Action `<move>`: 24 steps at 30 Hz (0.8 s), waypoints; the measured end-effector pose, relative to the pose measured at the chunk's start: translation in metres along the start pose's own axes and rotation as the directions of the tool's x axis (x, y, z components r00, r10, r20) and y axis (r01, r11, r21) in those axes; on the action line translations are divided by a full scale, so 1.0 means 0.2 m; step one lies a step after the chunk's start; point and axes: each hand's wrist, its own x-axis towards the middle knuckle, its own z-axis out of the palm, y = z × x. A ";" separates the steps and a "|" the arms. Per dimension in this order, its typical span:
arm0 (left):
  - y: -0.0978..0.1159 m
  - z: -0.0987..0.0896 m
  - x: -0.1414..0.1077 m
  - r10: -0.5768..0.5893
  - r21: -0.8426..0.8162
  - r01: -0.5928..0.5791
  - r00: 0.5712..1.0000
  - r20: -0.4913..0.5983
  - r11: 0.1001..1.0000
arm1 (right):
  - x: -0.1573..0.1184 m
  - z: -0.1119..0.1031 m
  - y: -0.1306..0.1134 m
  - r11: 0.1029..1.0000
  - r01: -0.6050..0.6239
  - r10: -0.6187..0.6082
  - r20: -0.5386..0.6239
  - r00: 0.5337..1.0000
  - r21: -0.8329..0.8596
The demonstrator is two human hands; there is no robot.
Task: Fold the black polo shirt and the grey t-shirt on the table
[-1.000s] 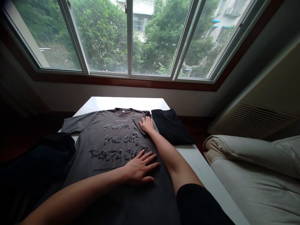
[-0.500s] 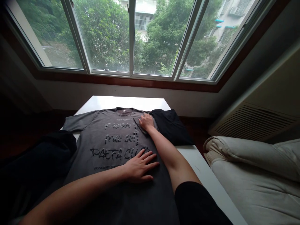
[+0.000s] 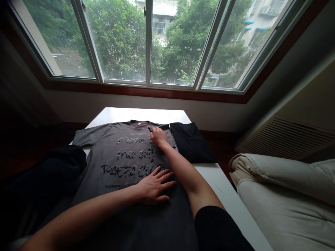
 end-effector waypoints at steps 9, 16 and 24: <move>0.00 -0.01 0.00 0.001 -0.003 -0.001 1.000 0.008 1.000 | 0.06 0.05 0.13 0.974 -0.221 0.225 -0.085 0.971 0.057; -0.01 -0.02 0.00 -0.002 0.002 0.002 1.000 0.010 1.000 | 0.19 0.17 0.36 0.966 -0.254 0.254 0.015 0.967 0.045; -0.03 -0.02 0.01 -0.005 -0.032 0.005 1.000 0.005 0.999 | 0.34 0.23 0.43 0.962 -0.270 0.259 0.176 0.950 0.043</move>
